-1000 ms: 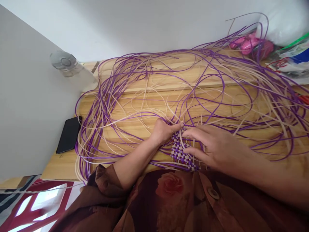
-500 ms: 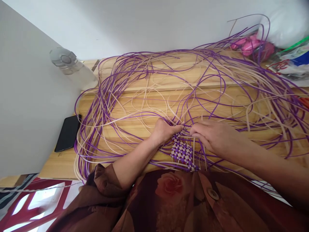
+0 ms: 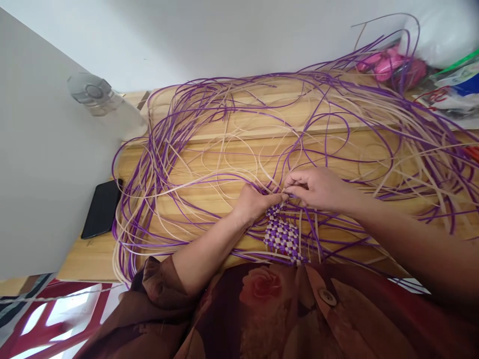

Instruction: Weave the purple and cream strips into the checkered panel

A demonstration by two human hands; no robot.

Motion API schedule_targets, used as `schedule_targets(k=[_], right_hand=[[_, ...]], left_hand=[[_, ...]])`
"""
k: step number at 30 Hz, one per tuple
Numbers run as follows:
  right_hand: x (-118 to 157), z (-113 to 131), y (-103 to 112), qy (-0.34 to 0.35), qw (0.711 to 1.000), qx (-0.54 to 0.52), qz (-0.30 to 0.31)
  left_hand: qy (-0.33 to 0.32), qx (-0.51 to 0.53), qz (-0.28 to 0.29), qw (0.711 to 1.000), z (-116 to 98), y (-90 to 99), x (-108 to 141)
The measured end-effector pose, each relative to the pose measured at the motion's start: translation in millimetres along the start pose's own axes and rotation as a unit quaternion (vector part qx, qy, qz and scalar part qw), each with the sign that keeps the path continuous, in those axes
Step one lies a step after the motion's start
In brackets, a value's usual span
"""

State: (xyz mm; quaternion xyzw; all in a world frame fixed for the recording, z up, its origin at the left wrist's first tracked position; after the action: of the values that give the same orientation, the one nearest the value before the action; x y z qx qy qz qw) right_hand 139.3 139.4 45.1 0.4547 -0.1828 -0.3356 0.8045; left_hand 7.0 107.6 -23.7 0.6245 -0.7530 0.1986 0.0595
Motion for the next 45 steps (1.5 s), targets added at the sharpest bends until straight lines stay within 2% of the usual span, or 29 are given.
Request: schedule_targets(k=[1,3,5,6,9,12,15,19,22,25,28,31,37,45], right_hand=[[0,2,4,0.013,1.000,0.014,-0.013],[4,10,20,0.049,0.991,0.078,-0.098],[15,21,34,0.088,0.965,0.156,-0.193],[21,24,35,0.105,0.955,0.186,-0.208],[34,25,22,0.126,0.954,0.226,-0.149],[42,22,8,0.111,0.968,0.200,-0.101],[45,33,6,0.129,0.982,0.102,-0.093],[38,48,10,0.148,0.983,-0.054,-0.096],[28,34,3,0.063,0.980,-0.167,-0.090],[24,12,-2,-0.034,0.959,-0.247,-0.135],[21,4,-4,-0.060,0.938,-0.303,-0.155],[18,4,-1,-0.061,0.944,-0.290,-0.142],[17,7,7,-0.049,0.973,-0.191,-0.118],[15,6,8,-0.050,0.982,-0.166,-0.070]], left_hand=[[0.005,0.008,-0.009,1.000,0,-0.1,0],[0.017,0.035,-0.019,0.999,1,-1.3,0],[0.031,0.072,-0.020,0.997,0,-3.5,0],[0.036,0.090,-0.018,0.995,-1,-4.7,1],[0.047,0.128,-0.017,0.991,-5,-7.3,3],[0.062,0.137,-0.019,0.988,-7,-7.9,5],[0.074,0.136,-0.016,0.988,-5,-7.3,6],[0.068,0.128,0.004,0.990,-7,-6.9,6],[0.062,0.118,0.005,0.991,-10,-6.0,6],[0.065,0.113,0.004,0.991,-13,-6.1,7],[0.060,0.120,0.011,0.991,-14,-7.4,7],[0.058,0.134,0.009,0.989,-13,-7.4,7],[0.062,0.135,0.015,0.989,-8,-6.5,4],[0.041,0.113,0.006,0.993,-8,-6.3,4]])
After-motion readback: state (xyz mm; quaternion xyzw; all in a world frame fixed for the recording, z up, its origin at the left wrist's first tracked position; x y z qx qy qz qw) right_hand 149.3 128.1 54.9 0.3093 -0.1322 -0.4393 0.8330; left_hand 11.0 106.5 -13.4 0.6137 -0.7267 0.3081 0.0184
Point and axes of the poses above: each hand's wrist, its own x-axis away from the middle knuckle, its own y-axis out of the back of the hand, z = x × y, the point moved 6 cm from there along -x, towards the middle knuckle, and after that the axes turned 9 degrees about y, right-handed, at the moved point
